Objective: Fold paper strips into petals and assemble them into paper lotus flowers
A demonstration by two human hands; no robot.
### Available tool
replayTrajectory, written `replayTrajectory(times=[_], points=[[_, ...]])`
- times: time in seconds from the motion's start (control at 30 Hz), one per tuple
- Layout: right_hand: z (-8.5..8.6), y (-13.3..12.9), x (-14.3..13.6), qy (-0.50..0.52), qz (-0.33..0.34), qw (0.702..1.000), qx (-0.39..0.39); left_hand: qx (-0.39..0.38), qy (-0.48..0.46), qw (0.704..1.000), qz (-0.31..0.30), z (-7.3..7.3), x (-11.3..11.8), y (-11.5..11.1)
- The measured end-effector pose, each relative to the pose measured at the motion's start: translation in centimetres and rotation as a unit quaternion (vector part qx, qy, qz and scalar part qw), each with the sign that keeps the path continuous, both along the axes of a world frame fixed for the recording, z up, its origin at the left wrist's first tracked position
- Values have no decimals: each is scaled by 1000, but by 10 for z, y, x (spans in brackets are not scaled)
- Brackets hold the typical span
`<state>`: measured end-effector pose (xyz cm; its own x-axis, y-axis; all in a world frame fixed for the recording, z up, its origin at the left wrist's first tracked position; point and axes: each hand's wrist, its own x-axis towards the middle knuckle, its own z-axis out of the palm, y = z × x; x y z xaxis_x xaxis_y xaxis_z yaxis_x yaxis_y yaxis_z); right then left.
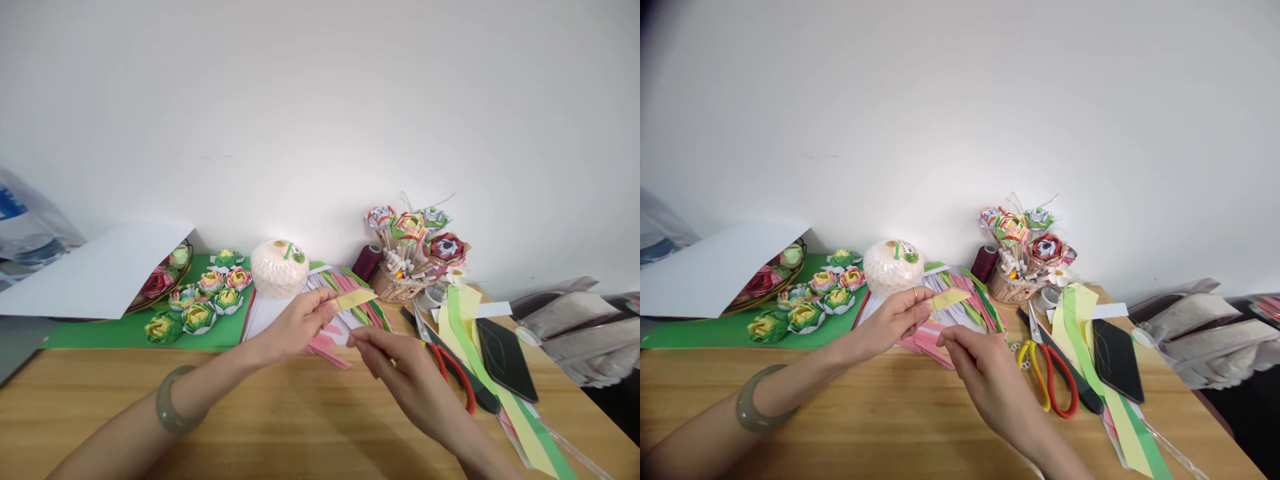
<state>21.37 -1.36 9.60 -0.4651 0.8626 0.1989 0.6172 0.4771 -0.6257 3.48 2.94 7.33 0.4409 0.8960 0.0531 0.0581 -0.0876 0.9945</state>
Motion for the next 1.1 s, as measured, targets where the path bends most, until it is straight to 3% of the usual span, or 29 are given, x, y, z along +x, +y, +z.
replayTrajectory(times=[0.07,0.13,0.2,0.27,0.47,0.63,0.73,0.87,1.0,1.1], points=[[1,0,-1,-57,-15,991,124,58,40,997,18,0,0,-2],[1,4,-4,-108,-64,957,260,100,71,992,26,0,1,-4],[1,10,-8,-142,-112,921,344,111,92,989,16,-2,3,-6],[0,17,-14,-157,-122,910,365,111,100,989,2,-4,5,-8],[-12,25,-28,-91,-106,914,381,90,74,993,-2,-8,5,-6],[-24,15,-29,44,-79,928,361,-5,-36,999,-10,-9,5,-3],[-30,12,-30,103,-95,938,317,-56,-83,995,18,-8,4,0],[-31,13,-28,107,-102,959,243,-74,-140,986,60,-3,1,6],[-28,15,-21,164,-160,954,195,-75,-140,987,38,-3,1,6],[-26,17,-17,193,-178,961,84,-82,-141,986,14,-4,2,4]])
